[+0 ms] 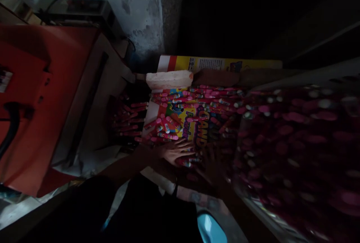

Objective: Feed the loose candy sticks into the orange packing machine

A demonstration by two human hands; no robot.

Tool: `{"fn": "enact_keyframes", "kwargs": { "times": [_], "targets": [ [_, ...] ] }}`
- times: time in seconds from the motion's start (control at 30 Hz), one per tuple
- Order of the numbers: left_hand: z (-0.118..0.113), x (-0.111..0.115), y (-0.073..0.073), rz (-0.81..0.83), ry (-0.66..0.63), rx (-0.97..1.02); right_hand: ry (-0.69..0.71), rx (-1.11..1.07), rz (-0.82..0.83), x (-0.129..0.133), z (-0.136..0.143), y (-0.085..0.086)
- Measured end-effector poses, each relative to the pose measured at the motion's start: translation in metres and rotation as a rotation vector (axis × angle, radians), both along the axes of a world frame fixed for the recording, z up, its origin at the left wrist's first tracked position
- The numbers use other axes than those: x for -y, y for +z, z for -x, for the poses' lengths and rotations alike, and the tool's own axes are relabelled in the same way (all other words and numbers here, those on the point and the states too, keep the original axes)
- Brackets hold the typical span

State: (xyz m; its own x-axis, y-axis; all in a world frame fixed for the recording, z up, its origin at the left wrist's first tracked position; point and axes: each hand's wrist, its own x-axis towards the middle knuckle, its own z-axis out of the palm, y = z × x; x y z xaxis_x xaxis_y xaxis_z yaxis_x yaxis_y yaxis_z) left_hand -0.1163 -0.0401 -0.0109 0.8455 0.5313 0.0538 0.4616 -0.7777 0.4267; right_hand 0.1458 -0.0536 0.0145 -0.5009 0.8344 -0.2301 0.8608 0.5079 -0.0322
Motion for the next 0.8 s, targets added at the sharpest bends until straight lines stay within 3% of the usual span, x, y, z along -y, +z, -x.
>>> {"fn": "enact_keyframes", "kwargs": {
  "times": [0.1, 0.23, 0.33, 0.43, 0.5, 0.57, 0.67, 0.8],
  "targets": [
    [0.022, -0.005, -0.007, -0.02, 0.035, 0.018, -0.033, -0.005, 0.018, -0.004, 0.013, -0.002],
    [0.066, -0.019, -0.003, -0.047, 0.102, -0.058, -0.034, -0.056, 0.031, -0.016, 0.046, -0.002],
    [0.101, -0.029, 0.005, -0.054, 0.198, -0.167, -0.118, -0.103, 0.017, -0.03, 0.098, -0.011],
    [0.133, -0.036, 0.014, -0.032, 0.36, -0.308, -0.204, -0.174, 0.03, -0.043, 0.17, -0.018],
    [0.149, -0.039, 0.019, -0.017, 0.464, -0.374, -0.221, -0.258, 0.075, -0.047, 0.212, -0.016],
    [0.156, -0.038, 0.023, -0.029, 0.56, -0.38, -0.191, -0.349, 0.099, -0.05, 0.233, -0.009],
    [0.143, -0.032, 0.024, -0.076, 0.669, -0.286, -0.165, -0.389, 0.02, -0.057, 0.209, 0.004],
    [0.081, -0.043, 0.019, -0.058, 0.658, -0.116, -0.382, -0.259, -0.226, -0.095, 0.108, 0.019]
  ]
}}
